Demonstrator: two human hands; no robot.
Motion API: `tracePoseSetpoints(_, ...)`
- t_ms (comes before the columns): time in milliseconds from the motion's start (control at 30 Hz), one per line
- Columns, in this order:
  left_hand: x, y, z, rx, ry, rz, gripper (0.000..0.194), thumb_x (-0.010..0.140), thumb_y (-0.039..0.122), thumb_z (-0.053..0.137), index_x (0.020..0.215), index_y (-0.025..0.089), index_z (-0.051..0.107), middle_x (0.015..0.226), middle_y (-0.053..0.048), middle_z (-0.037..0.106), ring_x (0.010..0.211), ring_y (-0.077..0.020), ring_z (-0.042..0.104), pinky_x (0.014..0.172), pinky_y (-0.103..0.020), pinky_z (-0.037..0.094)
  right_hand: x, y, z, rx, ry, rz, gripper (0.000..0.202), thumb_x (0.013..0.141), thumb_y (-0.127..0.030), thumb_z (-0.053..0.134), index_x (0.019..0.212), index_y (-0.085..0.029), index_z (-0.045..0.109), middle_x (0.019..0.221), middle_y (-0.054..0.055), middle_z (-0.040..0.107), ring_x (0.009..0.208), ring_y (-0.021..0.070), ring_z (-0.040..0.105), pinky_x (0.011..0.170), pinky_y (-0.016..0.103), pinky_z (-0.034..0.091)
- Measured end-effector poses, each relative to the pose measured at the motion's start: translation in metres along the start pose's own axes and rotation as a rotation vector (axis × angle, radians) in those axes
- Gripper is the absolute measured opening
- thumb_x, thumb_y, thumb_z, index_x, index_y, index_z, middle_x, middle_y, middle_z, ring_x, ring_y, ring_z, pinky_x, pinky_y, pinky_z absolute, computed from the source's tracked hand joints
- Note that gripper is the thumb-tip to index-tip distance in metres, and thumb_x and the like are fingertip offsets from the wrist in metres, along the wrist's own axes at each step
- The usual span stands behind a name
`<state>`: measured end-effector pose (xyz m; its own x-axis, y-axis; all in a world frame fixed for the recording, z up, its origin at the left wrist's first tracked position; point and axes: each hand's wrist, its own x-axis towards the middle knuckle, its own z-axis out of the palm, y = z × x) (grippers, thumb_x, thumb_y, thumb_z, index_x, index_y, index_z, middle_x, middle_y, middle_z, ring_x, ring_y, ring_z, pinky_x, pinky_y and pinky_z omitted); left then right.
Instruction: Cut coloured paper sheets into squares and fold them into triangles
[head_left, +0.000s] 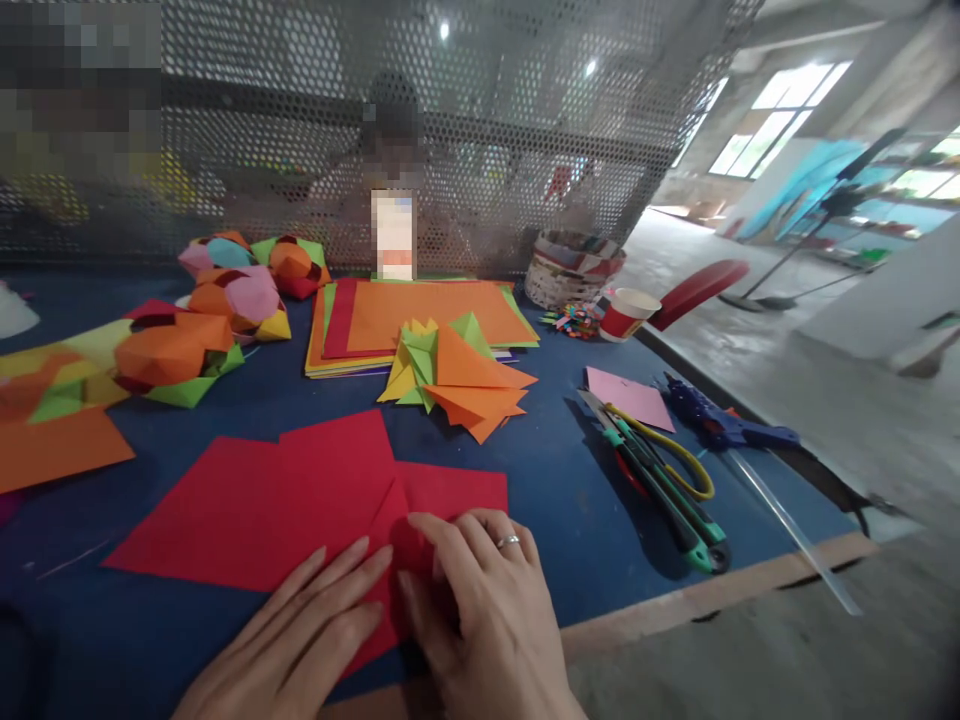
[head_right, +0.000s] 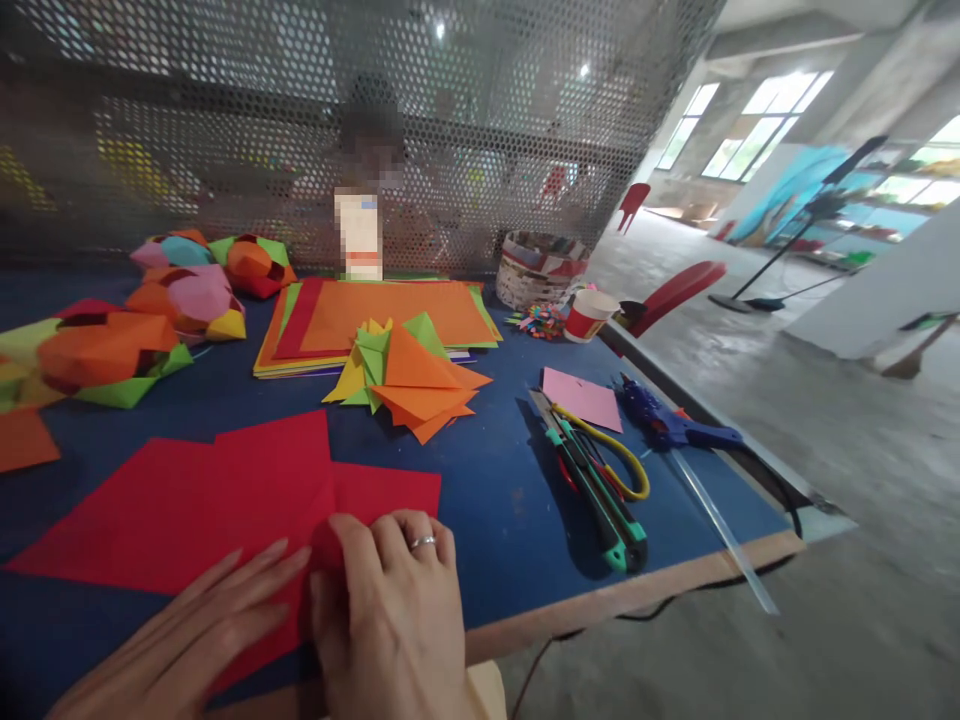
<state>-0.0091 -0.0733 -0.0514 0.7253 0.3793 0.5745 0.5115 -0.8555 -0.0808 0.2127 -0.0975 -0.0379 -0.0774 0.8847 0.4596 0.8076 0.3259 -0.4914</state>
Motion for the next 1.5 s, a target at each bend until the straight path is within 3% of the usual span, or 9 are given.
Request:
tracePoseSetpoints(267,0.007,0.006,-0.007,-0.011,0.049,0.005,0.048,0.084,0.008,0.041,0.125,0.021,0.065,0.132,-0.002,0.073,0.136,-0.0129,0.058,0.120,-0.023,0.038,0.001,-0.004,-0.003,-0.054,-0.050,0.055,0.026,0.089,-0.020,0.071,0.114,-0.027,0.070,0.093,0.002,0.073,0.089,0.0245,0.061,0.077,0.037,0.039)
tracePoseSetpoints(433,-0.011,0.015,-0.015,0.058,0.000,-0.036,0.045,0.088,0.004,0.040,0.121,0.020,0.066,0.117,-0.003,0.076,0.117,-0.0152,0.067,0.118,-0.026,0.041,0.004,-0.007,-0.007,-0.074,-0.084,0.057,0.026,0.091,-0.021,0.071,0.116,-0.026,0.070,0.095,0.003,0.074,0.091,0.0245,0.062,0.077,0.037,0.039)
tracePoseSetpoints(600,-0.022,0.017,-0.017,0.042,0.005,0.027,0.045,0.087,0.001,0.039,0.121,0.016,0.065,0.119,-0.003,0.075,0.121,-0.0160,0.064,0.120,-0.027,0.036,0.004,-0.014,-0.008,-0.124,-0.104,0.085,0.025,0.093,-0.019,0.067,0.117,-0.024,0.069,0.097,0.004,0.073,0.094,0.0259,0.062,0.080,0.039,0.040)
tracePoseSetpoints(667,-0.021,0.016,-0.017,0.046,0.019,0.044,0.047,0.087,0.001,0.038,0.122,0.015,0.065,0.120,-0.004,0.075,0.121,-0.0162,0.064,0.119,-0.028,0.038,0.001,-0.019,-0.006,-0.138,-0.100,0.091,0.034,0.092,-0.022,0.069,0.126,-0.021,0.065,0.101,0.006,0.073,0.097,0.0277,0.062,0.083,0.042,0.043)
tracePoseSetpoints(800,-0.022,0.014,-0.015,0.005,0.078,0.033,0.049,0.086,0.004,0.038,0.126,0.015,0.064,0.123,-0.006,0.074,0.124,-0.0177,0.063,0.118,-0.031,0.040,-0.010,-0.030,0.001,-0.172,-0.050,0.073,0.074,0.084,-0.034,0.078,0.147,-0.011,0.046,0.117,0.014,0.069,0.112,0.0337,0.058,0.095,0.052,0.045)
tracePoseSetpoints(867,-0.023,0.015,-0.012,-0.014,0.090,0.035,0.049,0.086,0.006,0.039,0.127,0.014,0.064,0.125,-0.007,0.073,0.127,-0.0188,0.062,0.119,-0.032,0.039,-0.014,-0.033,0.003,-0.184,-0.031,0.083,0.079,0.084,-0.037,0.077,0.150,-0.011,0.040,0.121,0.015,0.067,0.115,0.0338,0.057,0.100,0.054,0.044)
tracePoseSetpoints(1100,-0.026,0.024,0.002,-0.164,0.226,-0.113,0.049,0.090,0.002,0.034,0.122,0.017,0.068,0.123,-0.002,0.074,0.128,-0.0135,0.060,0.122,-0.029,0.034,-0.019,-0.024,-0.003,-0.208,0.017,0.191,0.075,0.084,-0.037,0.075,0.148,-0.016,0.042,0.118,0.012,0.066,0.112,0.0325,0.060,0.099,0.054,0.047)
tracePoseSetpoints(1367,-0.026,0.015,-0.007,-0.168,0.116,-0.043,0.054,0.089,0.000,0.036,0.131,0.020,0.063,0.128,0.001,0.073,0.130,-0.0117,0.060,0.119,-0.027,0.038,-0.024,-0.011,-0.015,-0.183,0.025,0.200,0.061,0.092,-0.028,0.064,0.148,-0.019,0.041,0.113,0.010,0.065,0.111,0.0304,0.059,0.096,0.052,0.047)
tracePoseSetpoints(1500,-0.029,0.016,-0.005,-0.149,0.123,-0.033,0.057,0.086,-0.003,0.033,0.129,0.017,0.064,0.129,-0.002,0.073,0.134,-0.0132,0.058,0.122,-0.030,0.036,-0.023,-0.010,-0.018,-0.182,0.015,0.183,0.058,0.094,-0.024,0.059,0.150,-0.020,0.041,0.110,0.009,0.066,0.108,0.0293,0.059,0.094,0.050,0.047)
